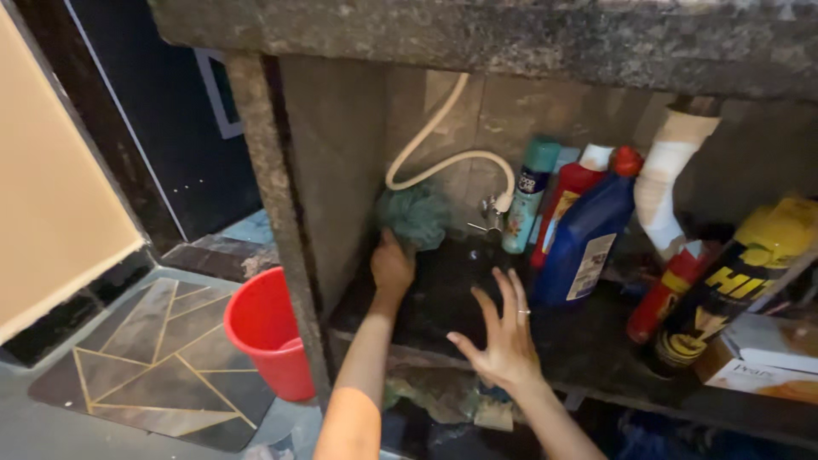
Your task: The person empties the under-sink cabinet by removing a mat, hanger, water bottle, sponge, aerosol cans, a lotion bottle, a box, and several toothbrushes from a holder, placing them on the floor. The person then removes the toothbrush holder and a small black bag from the shelf.
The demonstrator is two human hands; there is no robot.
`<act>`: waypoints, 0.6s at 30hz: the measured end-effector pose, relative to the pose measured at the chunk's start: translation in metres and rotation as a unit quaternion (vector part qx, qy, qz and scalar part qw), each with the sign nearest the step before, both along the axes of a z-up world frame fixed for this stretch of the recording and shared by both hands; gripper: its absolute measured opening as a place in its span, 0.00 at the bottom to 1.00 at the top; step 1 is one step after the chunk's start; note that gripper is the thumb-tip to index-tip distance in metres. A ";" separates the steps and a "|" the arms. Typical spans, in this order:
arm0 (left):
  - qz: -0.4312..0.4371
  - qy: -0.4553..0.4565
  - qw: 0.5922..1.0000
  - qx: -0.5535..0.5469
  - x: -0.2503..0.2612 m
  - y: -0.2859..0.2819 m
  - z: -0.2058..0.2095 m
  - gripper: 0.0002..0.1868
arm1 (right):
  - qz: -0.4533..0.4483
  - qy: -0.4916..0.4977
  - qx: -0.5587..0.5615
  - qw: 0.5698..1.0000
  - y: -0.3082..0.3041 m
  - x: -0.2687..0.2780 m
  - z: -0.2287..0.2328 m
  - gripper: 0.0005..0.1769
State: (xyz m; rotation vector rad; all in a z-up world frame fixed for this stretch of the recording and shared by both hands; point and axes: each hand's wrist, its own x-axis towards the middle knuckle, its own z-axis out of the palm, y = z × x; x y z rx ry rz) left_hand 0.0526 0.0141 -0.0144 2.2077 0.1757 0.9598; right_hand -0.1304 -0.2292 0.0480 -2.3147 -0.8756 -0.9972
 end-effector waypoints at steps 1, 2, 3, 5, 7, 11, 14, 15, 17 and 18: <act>-0.002 0.001 1.000 -0.018 0.010 -0.001 0.000 0.19 | 0.012 -0.007 0.011 1.000 -0.004 0.001 0.001 0.43; -0.005 0.024 1.000 -0.009 0.007 -0.001 -0.002 0.17 | 0.004 -0.007 0.023 1.000 -0.003 -0.001 -0.001 0.42; -0.008 0.048 0.999 -0.001 -0.002 -0.003 -0.002 0.15 | -0.005 -0.006 0.034 0.999 -0.004 -0.003 -0.003 0.41; -0.031 0.007 0.999 0.041 -0.037 -0.015 0.005 0.13 | -0.031 -0.011 0.064 0.997 0.000 -0.001 -0.007 0.39; -0.040 -0.083 0.991 0.094 -0.101 -0.040 0.008 0.12 | -0.074 -0.025 0.092 0.993 0.002 0.007 -0.005 0.37; -0.136 -0.121 0.982 -0.058 -0.251 -0.083 0.008 0.13 | -0.050 0.019 0.172 0.984 -0.014 -0.018 -0.025 0.26; -0.265 -0.029 0.855 -0.444 -0.336 -0.099 -0.001 0.13 | -0.019 0.086 0.225 0.970 -0.010 -0.058 -0.055 0.27; -0.286 -0.003 0.776 -0.562 -0.355 -0.103 -0.007 0.15 | -0.001 0.164 0.253 0.953 -0.010 -0.087 -0.071 0.30; -0.324 -0.021 0.726 -0.607 -0.380 -0.108 -0.024 0.11 | 0.059 0.278 0.313 0.906 -0.017 -0.128 -0.099 0.35; -0.338 -0.023 0.699 -0.630 -0.397 -0.111 -0.037 0.10 | 0.093 0.316 0.353 0.876 -0.020 -0.152 -0.115 0.36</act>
